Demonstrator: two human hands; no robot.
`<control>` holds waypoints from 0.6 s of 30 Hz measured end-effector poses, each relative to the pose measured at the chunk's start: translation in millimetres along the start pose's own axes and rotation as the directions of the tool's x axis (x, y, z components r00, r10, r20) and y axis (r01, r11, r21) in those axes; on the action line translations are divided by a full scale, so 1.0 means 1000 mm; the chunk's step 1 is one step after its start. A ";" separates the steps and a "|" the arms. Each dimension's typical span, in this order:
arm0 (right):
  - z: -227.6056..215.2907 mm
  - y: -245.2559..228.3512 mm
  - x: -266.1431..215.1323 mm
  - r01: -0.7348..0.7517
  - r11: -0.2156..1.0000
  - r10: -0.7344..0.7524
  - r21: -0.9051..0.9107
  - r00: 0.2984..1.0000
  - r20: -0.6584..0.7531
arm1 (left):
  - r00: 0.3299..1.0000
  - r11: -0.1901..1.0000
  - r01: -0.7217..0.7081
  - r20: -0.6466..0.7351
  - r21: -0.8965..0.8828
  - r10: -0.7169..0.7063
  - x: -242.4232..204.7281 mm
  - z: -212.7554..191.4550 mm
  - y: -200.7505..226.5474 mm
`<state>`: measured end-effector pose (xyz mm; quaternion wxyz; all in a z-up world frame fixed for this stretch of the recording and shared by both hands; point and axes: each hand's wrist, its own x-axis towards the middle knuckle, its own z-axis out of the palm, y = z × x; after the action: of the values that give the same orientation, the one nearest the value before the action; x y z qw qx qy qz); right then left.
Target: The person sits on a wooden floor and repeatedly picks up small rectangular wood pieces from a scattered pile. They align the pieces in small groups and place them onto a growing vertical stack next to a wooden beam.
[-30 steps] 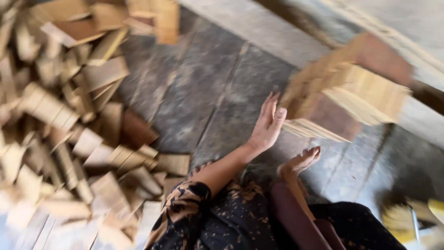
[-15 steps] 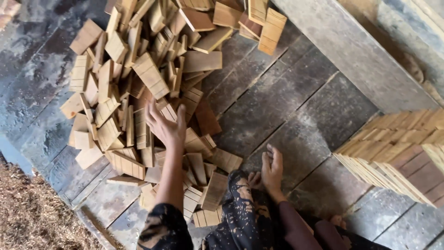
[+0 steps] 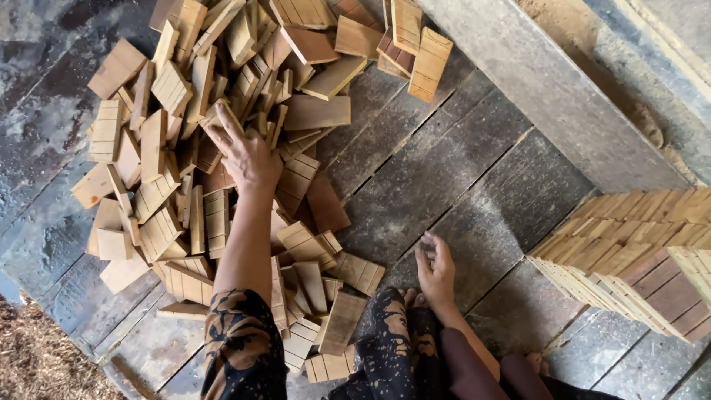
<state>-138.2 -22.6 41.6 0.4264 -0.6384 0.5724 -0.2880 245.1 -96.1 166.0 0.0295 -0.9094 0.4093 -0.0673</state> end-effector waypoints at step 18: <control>-0.027 -0.075 0.010 -0.008 0.974 0.005 0.228 1.000 0.012 | 0.939 0.262 -0.280 -0.207 -0.924 0.273 -0.080 -0.087 0.010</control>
<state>-122.9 -39.3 118.7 0.5010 -0.5850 0.5352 -0.3469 172.5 -43.1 242.7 -0.4953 -0.6681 0.5226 0.1874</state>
